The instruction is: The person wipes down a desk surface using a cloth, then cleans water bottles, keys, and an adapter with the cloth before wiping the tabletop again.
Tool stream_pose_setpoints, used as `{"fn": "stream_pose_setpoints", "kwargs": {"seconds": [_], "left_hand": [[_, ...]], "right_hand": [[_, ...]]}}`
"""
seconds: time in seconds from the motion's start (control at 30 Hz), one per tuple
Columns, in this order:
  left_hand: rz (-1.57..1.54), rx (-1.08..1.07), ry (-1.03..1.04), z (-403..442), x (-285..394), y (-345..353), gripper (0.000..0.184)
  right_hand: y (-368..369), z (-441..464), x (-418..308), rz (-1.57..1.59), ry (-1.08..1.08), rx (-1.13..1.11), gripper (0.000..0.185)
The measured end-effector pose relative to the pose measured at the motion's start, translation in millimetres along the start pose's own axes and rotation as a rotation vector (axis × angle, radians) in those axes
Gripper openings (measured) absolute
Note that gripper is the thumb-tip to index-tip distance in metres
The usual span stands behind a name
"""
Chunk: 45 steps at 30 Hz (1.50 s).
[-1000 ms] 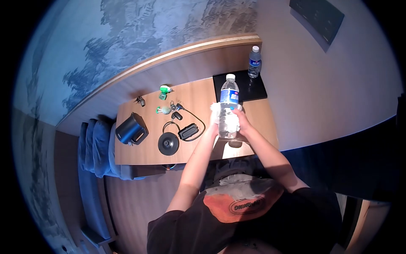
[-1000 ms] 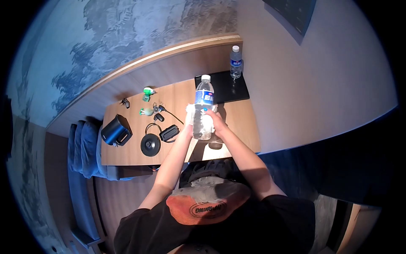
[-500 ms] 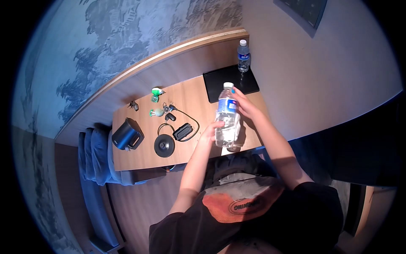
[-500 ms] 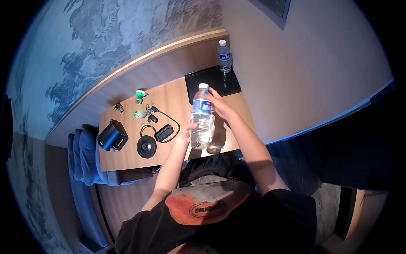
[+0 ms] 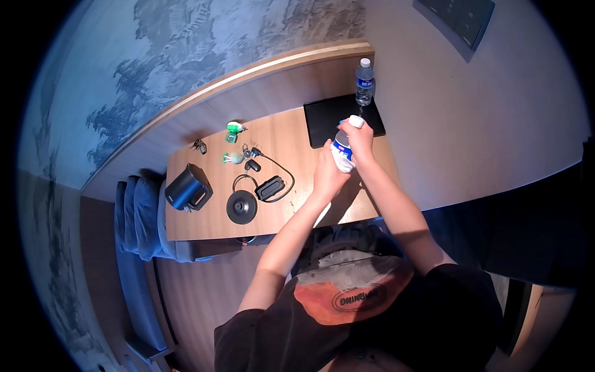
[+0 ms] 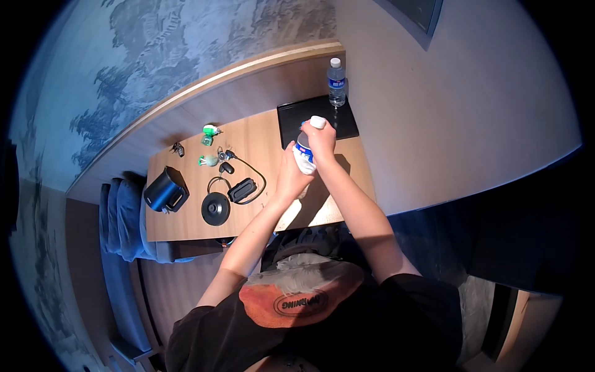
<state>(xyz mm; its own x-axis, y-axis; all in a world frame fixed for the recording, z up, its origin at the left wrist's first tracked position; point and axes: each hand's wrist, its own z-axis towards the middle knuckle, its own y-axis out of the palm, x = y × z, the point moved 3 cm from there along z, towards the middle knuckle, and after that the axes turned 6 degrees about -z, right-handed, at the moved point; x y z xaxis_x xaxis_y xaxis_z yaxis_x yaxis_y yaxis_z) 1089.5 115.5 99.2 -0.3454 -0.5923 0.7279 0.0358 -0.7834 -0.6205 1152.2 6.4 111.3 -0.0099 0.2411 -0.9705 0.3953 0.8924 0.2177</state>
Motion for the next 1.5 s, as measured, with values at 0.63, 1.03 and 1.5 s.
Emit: {"fn": "stream_pose_setpoints", "kwargs": {"seconds": [0.63, 1.03, 1.5], "left_hand": [[-1.831, -0.621, -0.615, -45.7, -41.0, 44.7, 0.068], [-1.621, -0.275, -0.430, 28.5, -66.2, 25.0, 0.066], [-1.335, -0.044, -0.697, 146.0, -145.6, 78.8, 0.052]], "right_hand": [[-43.6, 43.6, -31.9, 0.517, 0.111, -0.638, 0.023], [-15.9, 28.4, 9.2, -0.155, -0.015, -0.457, 0.051], [17.9, 131.0, 39.0, -0.857, -0.235, 0.015, 0.065]]}}
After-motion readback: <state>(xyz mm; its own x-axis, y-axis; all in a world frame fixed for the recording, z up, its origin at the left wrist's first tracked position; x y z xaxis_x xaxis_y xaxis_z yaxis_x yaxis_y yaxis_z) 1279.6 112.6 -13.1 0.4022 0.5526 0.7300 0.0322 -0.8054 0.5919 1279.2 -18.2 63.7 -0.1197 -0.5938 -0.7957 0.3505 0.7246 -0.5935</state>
